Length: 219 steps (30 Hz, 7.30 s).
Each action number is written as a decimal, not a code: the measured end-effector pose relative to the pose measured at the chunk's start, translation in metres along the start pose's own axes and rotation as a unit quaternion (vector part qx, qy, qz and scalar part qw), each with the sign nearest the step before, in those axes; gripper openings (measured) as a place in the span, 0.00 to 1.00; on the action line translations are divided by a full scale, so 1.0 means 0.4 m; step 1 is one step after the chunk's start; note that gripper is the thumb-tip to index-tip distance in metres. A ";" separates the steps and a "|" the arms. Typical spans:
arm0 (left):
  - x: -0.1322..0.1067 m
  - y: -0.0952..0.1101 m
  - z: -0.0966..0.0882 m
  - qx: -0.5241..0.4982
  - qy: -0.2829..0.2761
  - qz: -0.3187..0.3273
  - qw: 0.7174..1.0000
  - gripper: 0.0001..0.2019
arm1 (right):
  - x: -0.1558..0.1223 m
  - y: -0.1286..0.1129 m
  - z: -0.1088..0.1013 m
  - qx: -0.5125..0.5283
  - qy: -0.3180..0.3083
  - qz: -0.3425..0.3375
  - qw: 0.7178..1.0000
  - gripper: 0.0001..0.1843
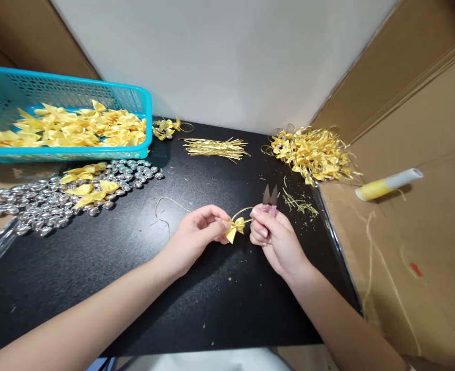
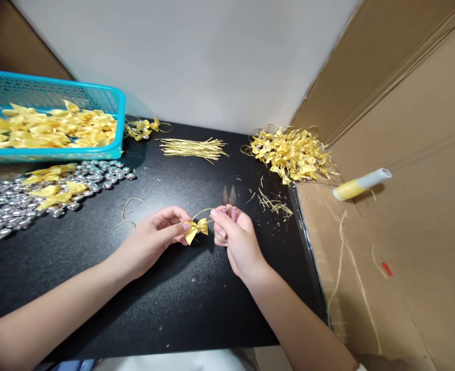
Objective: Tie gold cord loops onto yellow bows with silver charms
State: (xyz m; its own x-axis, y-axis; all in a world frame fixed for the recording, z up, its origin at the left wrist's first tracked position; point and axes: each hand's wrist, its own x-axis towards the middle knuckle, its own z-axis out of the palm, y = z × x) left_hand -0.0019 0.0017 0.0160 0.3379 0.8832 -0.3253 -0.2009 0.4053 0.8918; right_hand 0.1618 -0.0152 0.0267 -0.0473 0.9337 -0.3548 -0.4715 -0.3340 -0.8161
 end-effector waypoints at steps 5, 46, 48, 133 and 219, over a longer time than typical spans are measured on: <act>0.001 -0.001 0.004 -0.036 -0.065 -0.045 0.996 0.07 | 0.001 -0.012 -0.002 -0.010 -0.009 -0.003 1.000 0.21; -0.021 0.004 0.002 0.124 -0.073 0.138 0.980 0.07 | -0.011 -0.030 -0.033 -0.129 -0.138 -0.077 0.979 0.14; -0.022 0.003 0.003 0.113 -0.080 0.137 0.981 0.08 | -0.014 -0.030 -0.032 -0.126 -0.134 -0.075 0.980 0.14; -0.031 -0.029 0.012 0.386 0.065 0.360 0.847 0.09 | -0.071 -0.010 -0.009 -0.679 0.088 -0.519 0.513 0.07; -0.027 -0.025 0.005 0.349 0.035 0.314 0.882 0.07 | -0.055 -0.013 -0.028 -0.645 0.061 -0.516 0.560 0.06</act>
State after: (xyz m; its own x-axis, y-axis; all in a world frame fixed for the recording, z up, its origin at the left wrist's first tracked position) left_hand -0.0017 -0.0125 0.0113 0.2993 0.9043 0.3044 0.2951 -0.3911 0.8717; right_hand 0.1752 -0.0354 0.0336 -0.2378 0.7266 0.6446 0.8409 0.4862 -0.2378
